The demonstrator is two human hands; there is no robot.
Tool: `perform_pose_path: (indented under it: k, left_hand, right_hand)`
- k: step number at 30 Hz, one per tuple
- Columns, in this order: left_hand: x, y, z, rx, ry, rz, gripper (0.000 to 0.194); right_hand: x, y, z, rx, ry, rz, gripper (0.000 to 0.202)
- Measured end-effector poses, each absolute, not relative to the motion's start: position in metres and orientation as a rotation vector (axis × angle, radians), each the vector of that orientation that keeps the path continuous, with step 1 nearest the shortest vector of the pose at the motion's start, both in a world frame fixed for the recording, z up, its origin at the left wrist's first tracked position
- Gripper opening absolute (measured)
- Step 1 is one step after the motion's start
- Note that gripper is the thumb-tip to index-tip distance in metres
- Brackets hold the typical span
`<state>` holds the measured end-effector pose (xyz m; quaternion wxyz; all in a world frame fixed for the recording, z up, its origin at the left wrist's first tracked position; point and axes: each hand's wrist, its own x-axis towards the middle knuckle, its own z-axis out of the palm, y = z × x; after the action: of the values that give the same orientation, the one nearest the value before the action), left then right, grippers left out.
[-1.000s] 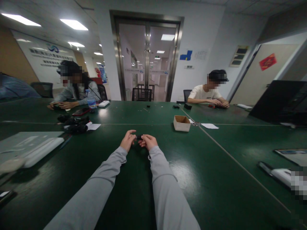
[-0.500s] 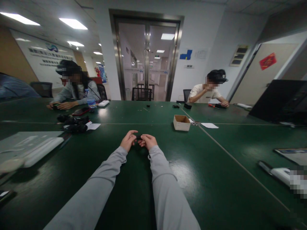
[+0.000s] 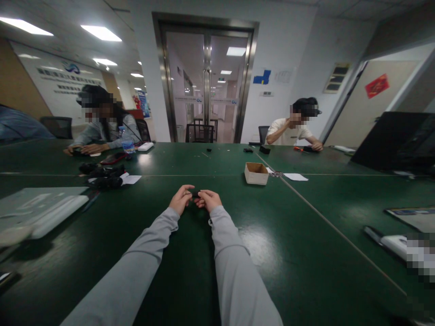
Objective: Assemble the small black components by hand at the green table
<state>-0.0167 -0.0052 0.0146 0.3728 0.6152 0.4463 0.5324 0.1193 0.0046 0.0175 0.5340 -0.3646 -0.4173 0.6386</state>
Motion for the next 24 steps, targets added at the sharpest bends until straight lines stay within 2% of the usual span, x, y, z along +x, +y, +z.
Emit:
perform_pose_path:
  k: [24]
  left_hand:
    - [-0.0163,-0.0067,0.0168,1.519,1.117,1.347,0.028]
  right_hand:
    - [0.1194,0.0012,0.0204,-0.870,-0.988,1.523,0.012]
